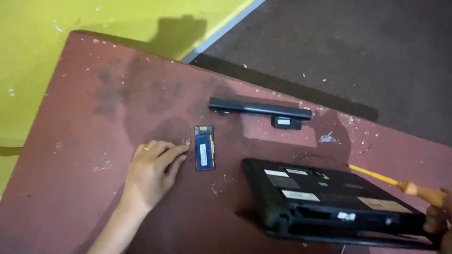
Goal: Disassembling and reassembling a laptop computer using a screwdriver
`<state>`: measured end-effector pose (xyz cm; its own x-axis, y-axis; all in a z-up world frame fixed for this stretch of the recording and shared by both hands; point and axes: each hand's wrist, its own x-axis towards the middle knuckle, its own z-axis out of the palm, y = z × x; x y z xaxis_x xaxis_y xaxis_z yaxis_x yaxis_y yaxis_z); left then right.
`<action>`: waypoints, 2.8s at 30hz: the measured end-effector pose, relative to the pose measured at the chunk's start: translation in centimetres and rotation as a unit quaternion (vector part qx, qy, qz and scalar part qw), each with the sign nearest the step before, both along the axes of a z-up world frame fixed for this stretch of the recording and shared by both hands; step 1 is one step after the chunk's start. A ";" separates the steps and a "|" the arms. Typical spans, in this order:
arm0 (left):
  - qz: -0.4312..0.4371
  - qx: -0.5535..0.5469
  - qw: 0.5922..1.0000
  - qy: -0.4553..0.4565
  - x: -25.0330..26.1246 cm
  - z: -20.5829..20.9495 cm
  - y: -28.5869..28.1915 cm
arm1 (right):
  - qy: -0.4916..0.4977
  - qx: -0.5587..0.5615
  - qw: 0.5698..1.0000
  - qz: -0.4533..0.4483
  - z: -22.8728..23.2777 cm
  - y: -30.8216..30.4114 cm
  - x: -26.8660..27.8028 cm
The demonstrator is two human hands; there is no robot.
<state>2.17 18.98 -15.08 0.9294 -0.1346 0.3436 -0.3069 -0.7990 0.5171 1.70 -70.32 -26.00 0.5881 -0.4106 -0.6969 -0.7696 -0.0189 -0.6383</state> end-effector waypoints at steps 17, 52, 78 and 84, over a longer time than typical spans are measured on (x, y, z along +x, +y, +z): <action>-0.054 -0.092 0.991 0.076 1.1 1.9 -0.9 | -0.044 -0.025 0.994 -0.096 3.0 12.7 -0.9; -0.049 -0.411 0.906 -0.090 -6.1 22.4 -23.1 | 0.219 0.435 0.860 -0.150 24.7 38.1 -6.7; -0.102 -0.258 0.960 -0.024 -4.8 20.4 -22.6 | -0.435 0.135 0.747 0.485 28.6 33.9 -10.0; -0.177 -0.053 0.981 -0.055 -3.3 17.4 -23.7 | -0.595 -0.191 0.739 0.252 29.9 41.1 -9.5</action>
<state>-1.09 -4.68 2.37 0.7878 -0.4004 0.4680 -0.6137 -0.5759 0.5402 -7.78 -29.19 3.90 0.8363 0.0358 0.5470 0.4982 -0.4662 -0.7311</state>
